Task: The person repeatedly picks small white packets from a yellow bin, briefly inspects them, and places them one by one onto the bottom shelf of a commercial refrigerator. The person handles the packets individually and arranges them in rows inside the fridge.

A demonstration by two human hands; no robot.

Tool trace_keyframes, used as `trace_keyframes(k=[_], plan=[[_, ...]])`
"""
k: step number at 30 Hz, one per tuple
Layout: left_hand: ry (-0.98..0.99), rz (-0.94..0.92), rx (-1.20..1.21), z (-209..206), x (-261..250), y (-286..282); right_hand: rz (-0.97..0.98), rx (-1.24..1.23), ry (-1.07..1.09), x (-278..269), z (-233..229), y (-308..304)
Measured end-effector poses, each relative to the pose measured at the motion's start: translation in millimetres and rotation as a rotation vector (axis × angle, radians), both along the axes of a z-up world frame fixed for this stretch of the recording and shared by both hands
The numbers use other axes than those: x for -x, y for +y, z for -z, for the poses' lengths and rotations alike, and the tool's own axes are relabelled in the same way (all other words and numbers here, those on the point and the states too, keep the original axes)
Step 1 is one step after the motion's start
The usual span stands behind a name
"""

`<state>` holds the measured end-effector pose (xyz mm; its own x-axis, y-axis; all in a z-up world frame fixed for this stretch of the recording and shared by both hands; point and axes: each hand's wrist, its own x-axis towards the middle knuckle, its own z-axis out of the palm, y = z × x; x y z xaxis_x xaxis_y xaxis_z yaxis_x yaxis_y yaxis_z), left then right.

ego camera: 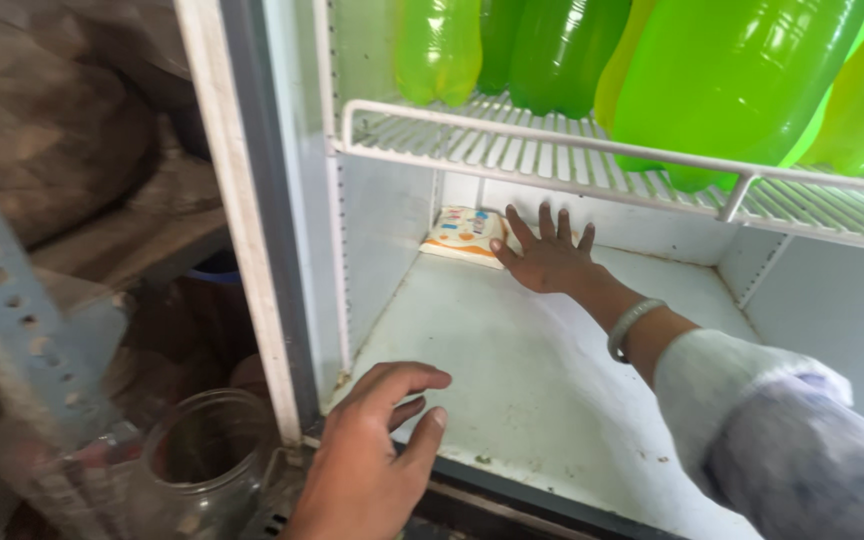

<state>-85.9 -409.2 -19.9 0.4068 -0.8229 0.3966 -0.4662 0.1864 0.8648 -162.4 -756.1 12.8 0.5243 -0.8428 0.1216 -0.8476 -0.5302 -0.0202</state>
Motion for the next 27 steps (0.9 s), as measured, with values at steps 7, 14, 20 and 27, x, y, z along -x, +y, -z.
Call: trace_keyframes(k=[7, 14, 20, 27], plan=[[0.043, -0.174, -0.075, -29.6, -38.2, 95.3, -0.06, -0.046, 0.493, -21.7, -60.8, 182.4], [-0.038, -0.399, -0.156, -47.1, -60.5, 237.6, -0.762, -0.124, 0.371, -4.2, -96.7, 422.4], [-0.061, -0.721, -0.388, -43.0, -103.4, 400.9, -1.13, -0.298, 0.343, -61.7, -65.0, 537.6], [-0.242, -1.12, -1.147, 16.4, -151.5, 600.6, -1.099, -0.198, 0.349, -155.8, 24.7, 614.1]])
